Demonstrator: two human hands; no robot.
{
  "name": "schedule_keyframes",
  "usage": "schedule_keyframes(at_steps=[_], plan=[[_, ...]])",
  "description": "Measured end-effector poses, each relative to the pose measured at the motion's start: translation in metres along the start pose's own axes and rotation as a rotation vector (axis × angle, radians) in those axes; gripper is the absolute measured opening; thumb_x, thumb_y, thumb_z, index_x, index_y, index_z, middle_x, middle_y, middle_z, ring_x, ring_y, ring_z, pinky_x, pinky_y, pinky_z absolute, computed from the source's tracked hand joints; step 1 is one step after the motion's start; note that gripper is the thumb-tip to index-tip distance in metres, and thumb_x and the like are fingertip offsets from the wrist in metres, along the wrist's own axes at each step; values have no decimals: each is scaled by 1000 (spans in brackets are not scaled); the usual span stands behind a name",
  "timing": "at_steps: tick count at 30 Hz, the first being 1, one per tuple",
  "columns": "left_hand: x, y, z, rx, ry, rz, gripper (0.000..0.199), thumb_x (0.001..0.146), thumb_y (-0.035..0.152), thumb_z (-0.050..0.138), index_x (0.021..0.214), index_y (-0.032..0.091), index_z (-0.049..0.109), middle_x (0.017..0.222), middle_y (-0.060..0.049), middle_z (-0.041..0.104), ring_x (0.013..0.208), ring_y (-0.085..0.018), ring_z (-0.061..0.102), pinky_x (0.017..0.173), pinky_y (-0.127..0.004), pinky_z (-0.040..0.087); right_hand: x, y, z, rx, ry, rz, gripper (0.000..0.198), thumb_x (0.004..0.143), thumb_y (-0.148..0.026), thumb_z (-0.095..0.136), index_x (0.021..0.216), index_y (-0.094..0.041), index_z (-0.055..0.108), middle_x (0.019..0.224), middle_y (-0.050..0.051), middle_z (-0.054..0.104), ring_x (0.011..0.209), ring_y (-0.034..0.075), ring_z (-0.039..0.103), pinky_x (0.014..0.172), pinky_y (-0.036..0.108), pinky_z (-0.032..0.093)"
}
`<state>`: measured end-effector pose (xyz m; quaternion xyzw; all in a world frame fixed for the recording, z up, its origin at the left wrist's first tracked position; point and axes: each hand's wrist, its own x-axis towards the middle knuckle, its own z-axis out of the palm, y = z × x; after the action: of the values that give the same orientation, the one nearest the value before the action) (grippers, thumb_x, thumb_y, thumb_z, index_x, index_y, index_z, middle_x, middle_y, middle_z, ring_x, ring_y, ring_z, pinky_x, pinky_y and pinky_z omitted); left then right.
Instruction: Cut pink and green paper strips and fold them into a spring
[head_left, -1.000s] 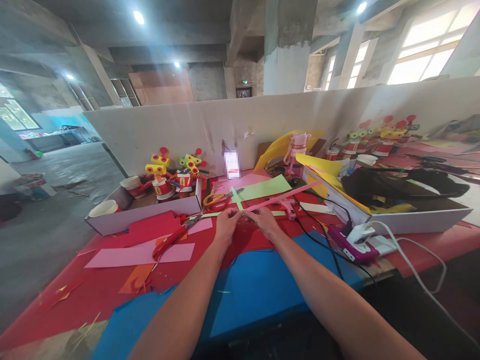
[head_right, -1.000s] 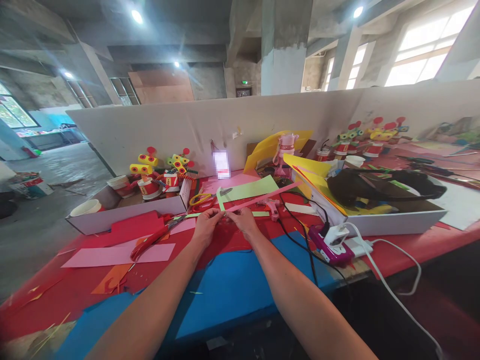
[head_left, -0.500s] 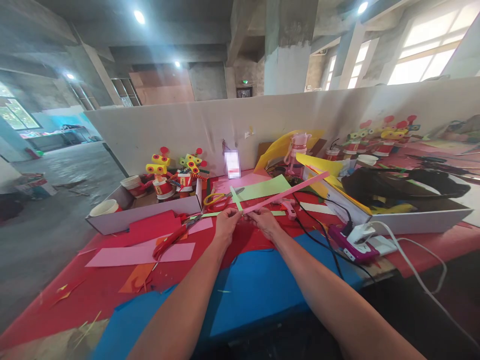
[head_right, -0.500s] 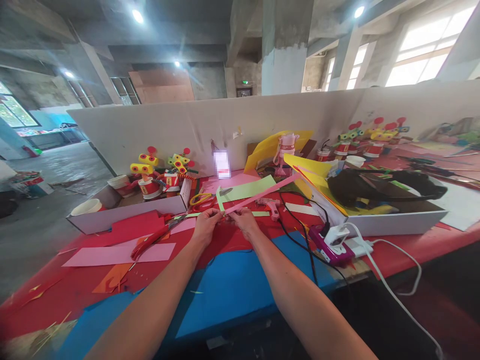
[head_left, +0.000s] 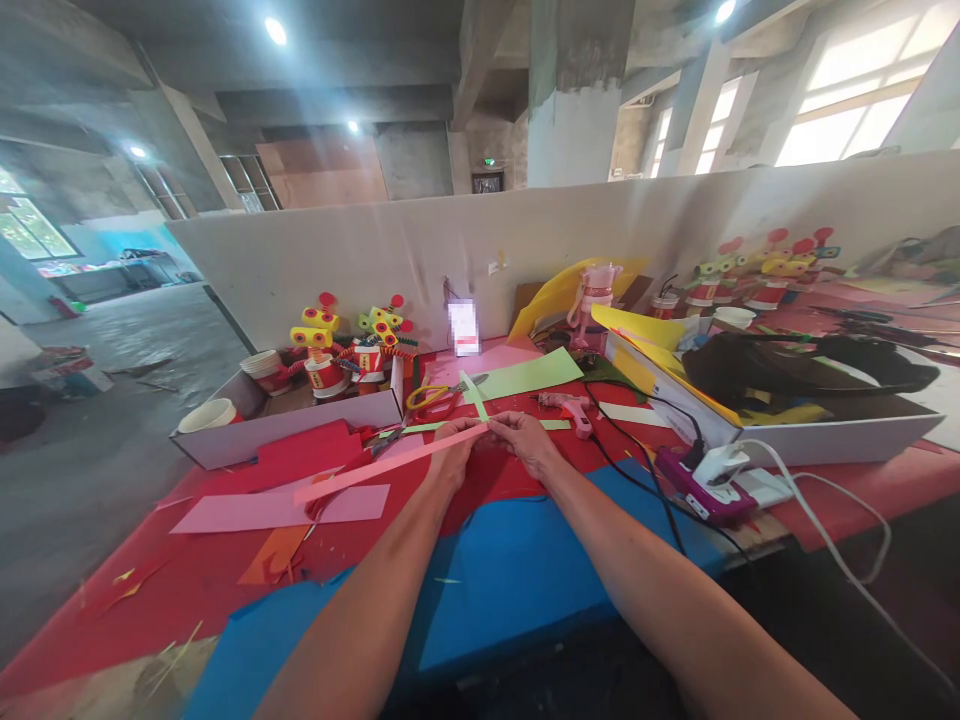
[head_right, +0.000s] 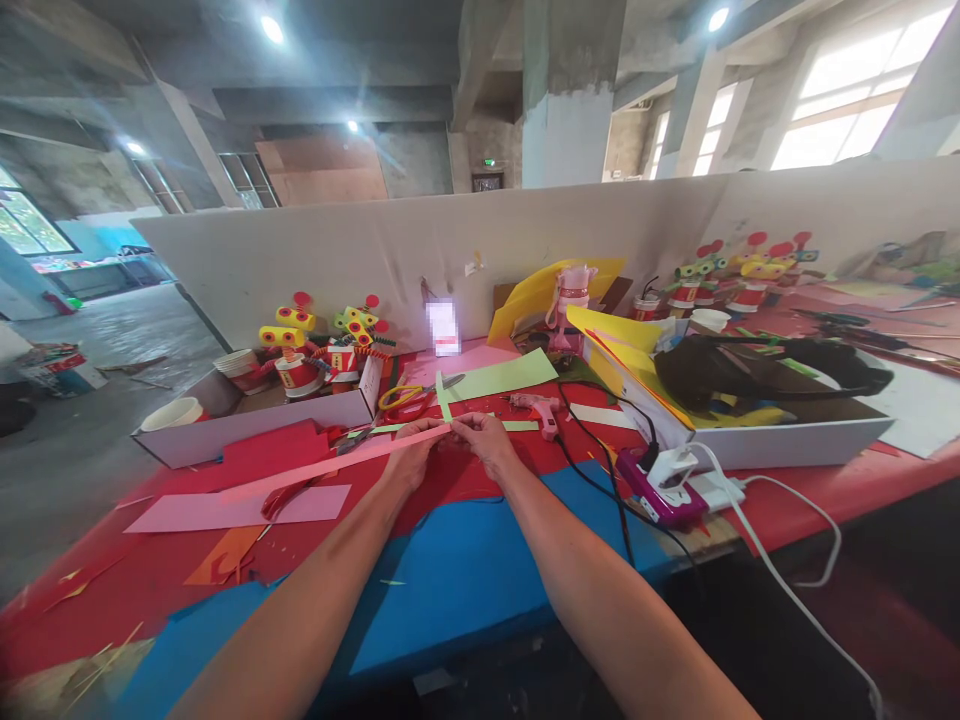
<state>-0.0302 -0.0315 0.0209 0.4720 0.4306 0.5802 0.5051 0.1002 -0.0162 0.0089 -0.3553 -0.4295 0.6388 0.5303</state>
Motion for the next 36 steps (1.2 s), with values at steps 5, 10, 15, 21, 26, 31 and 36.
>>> schedule_keyframes(at_steps=[5,10,15,21,26,31,36], plan=[[1,-2,0,29,-12,13,21,58,35,75,67,16,70,63,-2,65,56,-13,52,55,-25,40,2,0,-2,-51,62,-51,40,48,-46,84,71,-18,67,62,-1,66,59,12,60,64,27,51],[1,-1,2,34,-62,-1,25,60,35,77,74,15,72,66,-4,67,60,-14,55,58,-26,42,5,1,-1,-14,145,-105,36,50,-44,81,70,-19,64,63,0,66,62,15,62,67,30,52],[3,-1,-3,113,21,-3,34,61,46,78,65,14,68,55,-2,61,50,-11,47,51,-24,35,2,-1,3,5,67,-66,34,50,-41,82,69,-18,65,64,-1,66,61,14,62,67,29,52],[7,-2,-9,344,85,73,31,62,44,77,60,15,67,55,0,58,52,-12,45,52,-25,32,1,-6,-3,-105,6,-19,34,53,-43,82,66,-17,64,63,-1,66,56,12,61,61,26,51],[6,-1,-8,322,83,115,29,63,43,75,60,16,63,54,3,54,54,-11,43,54,-25,31,1,-7,-2,-130,43,-15,36,50,-42,85,61,-18,61,56,-1,64,56,14,63,60,27,52],[5,1,-8,319,78,98,31,65,44,74,61,16,61,56,3,54,55,-11,43,54,-24,31,-2,-8,1,-202,48,-41,37,51,-44,84,62,-16,63,58,1,66,56,14,62,59,26,51],[5,0,-7,193,52,83,33,66,47,73,66,16,62,59,2,55,55,-10,45,55,-24,34,-2,-8,2,-154,103,-16,35,51,-42,84,62,-16,62,57,0,66,56,14,62,59,26,50]])
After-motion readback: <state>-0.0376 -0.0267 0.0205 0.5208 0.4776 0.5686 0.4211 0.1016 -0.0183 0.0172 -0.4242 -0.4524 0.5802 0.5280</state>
